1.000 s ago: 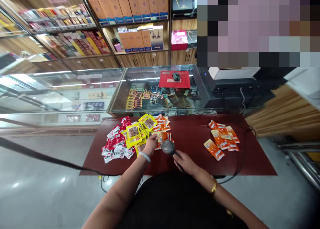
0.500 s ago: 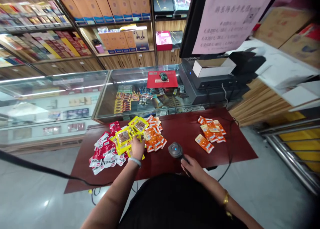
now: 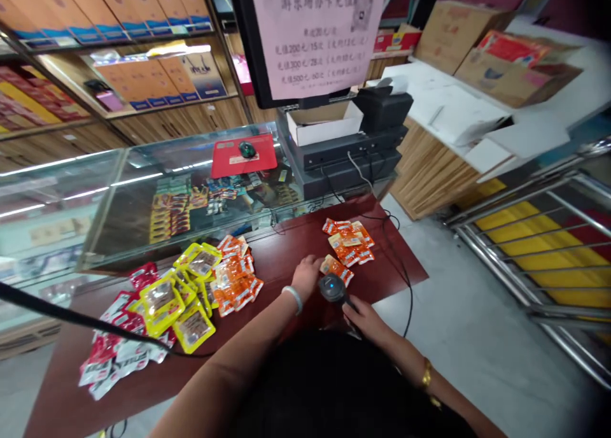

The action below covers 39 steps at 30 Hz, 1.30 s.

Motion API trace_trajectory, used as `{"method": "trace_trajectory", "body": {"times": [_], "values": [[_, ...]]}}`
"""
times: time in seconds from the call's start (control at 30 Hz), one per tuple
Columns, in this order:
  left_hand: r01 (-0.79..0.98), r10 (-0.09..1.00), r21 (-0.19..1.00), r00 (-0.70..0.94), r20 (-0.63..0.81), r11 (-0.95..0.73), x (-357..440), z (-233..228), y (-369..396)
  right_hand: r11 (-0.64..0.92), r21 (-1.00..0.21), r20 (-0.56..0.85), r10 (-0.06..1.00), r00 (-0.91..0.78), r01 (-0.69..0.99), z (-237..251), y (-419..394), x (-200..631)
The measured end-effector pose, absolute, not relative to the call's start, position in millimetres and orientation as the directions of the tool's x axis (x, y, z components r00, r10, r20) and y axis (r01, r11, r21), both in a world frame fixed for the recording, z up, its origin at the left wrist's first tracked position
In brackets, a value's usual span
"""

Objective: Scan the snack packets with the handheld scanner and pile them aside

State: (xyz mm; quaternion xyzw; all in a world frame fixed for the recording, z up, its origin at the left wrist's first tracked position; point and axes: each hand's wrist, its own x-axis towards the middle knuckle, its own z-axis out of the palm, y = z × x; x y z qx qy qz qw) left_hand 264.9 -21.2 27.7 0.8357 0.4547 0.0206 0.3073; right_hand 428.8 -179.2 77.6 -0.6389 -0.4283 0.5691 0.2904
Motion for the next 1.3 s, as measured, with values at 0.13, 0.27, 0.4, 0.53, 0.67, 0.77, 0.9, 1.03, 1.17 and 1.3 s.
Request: {"method": "trace_trajectory", "body": {"times": [0.13, 0.27, 0.4, 0.53, 0.67, 0.77, 0.9, 1.03, 1.17, 1.3], "values": [[0.671, 0.612, 0.402, 0.738, -0.285, -0.623, 312.1, 29.7, -12.8, -0.493, -0.853, -0.495, 0.868, 0.036, 0.17, 72.4, -189.2, 452.7], [0.688, 0.598, 0.338, 0.726, -0.34, -0.643, 333.4, 22.7, -10.8, -0.525, -0.842, -0.524, 0.85, 0.044, 0.124, 70.2, -193.0, 461.4], [0.819, 0.711, 0.378, 0.566, -0.417, -0.431, 318.3, 18.5, -11.7, -0.531, -0.839, -0.534, 0.846, 0.017, 0.12, 70.0, -189.6, 458.5], [0.846, 0.761, 0.504, 0.439, -0.477, -0.172, 264.9, 13.1, -8.8, -0.49, -0.855, -0.5, 0.866, -0.014, 0.171, 68.6, -180.8, 446.0], [0.667, 0.861, 0.705, 0.187, -0.473, 0.242, 194.8, 7.8, -10.8, -0.444, -0.87, -0.473, 0.875, -0.106, 0.214, 67.9, -166.6, 420.6], [0.565, 0.896, 0.753, 0.053, -0.441, 0.337, 148.4, 11.1, -18.3, -0.416, -0.884, -0.459, 0.86, -0.224, 0.213, 72.2, -153.3, 392.3], [0.564, 0.915, 0.743, -0.058, -0.4, 0.36, 102.6, 23.3, -30.1, -0.407, -0.885, -0.463, 0.816, -0.347, 0.224, 81.1, -135.3, 349.0], [0.583, 0.903, 0.702, -0.146, -0.405, 0.409, 67.7, 31.8, -38.3, -0.384, -0.892, -0.452, 0.783, -0.427, 0.238, 81.4, -121.7, 311.1], [0.544, 0.886, 0.71, -0.164, -0.433, 0.447, 38.0, 34.7, -41.0, -0.355, -0.901, -0.433, 0.769, -0.471, 0.249, 74.0, -114.3, 283.9], [0.578, 0.879, 0.669, -0.222, -0.422, 0.467, 12.3, 35.0, -36.3, -0.347, -0.901, -0.434, 0.76, -0.484, 0.261, 69.8, -108.5, 264.9]]}}
